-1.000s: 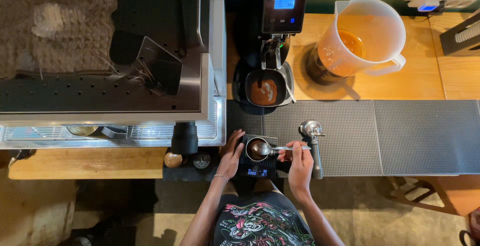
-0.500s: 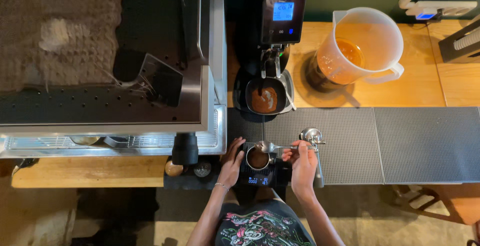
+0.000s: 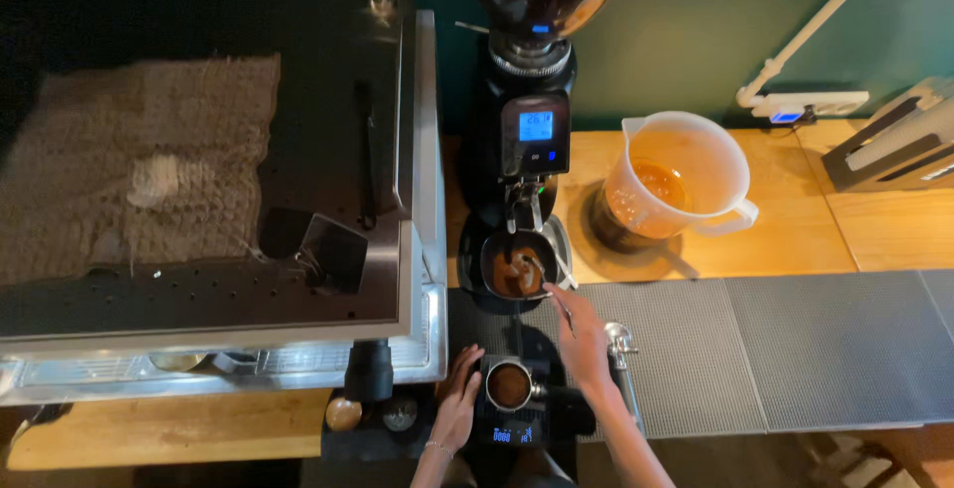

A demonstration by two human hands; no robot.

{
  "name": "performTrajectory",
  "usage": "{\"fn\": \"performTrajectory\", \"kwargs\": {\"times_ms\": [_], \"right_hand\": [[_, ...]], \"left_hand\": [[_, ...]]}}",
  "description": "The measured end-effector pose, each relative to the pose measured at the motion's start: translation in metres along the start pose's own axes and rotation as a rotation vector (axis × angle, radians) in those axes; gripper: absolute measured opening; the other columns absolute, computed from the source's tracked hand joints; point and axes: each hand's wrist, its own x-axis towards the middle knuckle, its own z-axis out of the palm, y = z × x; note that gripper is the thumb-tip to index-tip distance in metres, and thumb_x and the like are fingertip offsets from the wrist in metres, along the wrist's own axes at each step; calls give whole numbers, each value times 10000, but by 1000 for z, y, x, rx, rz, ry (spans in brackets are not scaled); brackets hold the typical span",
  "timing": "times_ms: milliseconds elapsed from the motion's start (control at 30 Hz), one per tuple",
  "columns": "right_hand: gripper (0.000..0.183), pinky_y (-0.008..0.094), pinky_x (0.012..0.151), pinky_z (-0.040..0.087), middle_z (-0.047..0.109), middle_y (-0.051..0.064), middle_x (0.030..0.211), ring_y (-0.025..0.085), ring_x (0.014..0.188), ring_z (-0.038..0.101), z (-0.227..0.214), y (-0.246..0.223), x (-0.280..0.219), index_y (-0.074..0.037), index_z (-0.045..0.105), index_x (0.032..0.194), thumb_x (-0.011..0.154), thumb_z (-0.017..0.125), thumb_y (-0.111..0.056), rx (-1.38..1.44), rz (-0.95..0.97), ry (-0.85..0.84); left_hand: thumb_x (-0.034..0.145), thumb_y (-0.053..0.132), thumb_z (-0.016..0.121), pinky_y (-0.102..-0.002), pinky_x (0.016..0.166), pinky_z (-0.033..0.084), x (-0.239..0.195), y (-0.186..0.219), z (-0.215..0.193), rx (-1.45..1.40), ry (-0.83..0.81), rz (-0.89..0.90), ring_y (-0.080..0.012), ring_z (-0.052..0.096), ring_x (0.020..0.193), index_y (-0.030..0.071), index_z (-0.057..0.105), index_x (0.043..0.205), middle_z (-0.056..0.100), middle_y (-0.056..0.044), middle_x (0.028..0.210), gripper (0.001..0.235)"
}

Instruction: The person prepares an espresso shot by grinding coffee beans into a portafilter, leveling the grounds with a spoon, and tamping the coffee. They then lock the portafilter into the espresso machine and later remove it to knock out the spent coffee puck into a knock box.

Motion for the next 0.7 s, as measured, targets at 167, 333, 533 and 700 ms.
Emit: {"fn": "performTrajectory", "kwargs": {"times_ms": [167,333,533,700], "right_hand": [[250,351,940,544,753,100,1104,190,987,669,-14,-31,-23,-74,715,1250,1099,536,-162,153,154,148],[293,312,780,593,766,137,869,190,736,670,-20,-48,-57,-33,750,1055,1120,498,-166,343,254,317],[262,304,725,604,795,114,811,194,708,750,-17,-51,-102,-51,745,928,1054,519,-95,337,225,268],[234,325,757,623,799,98,857,226,779,775,-9,-47,-114,-53,767,967,1040,550,-98,318,162,149]], "left_hand": [[1098,283,442,-429,1230,284,2,-25,6,79,74,214,-238,425,1509,196,571,1469,536,-48,1562,402],[1095,262,485,-505,1147,385,6,-18,6,139,153,311,-299,514,1443,219,626,1427,632,-62,1465,364],[1094,254,490,-498,1147,383,5,-13,3,156,124,310,-304,506,1449,224,610,1440,620,-57,1475,367],[1099,282,478,-488,1152,385,4,-7,0,170,128,324,-292,515,1443,232,612,1437,628,-50,1464,367]]}}
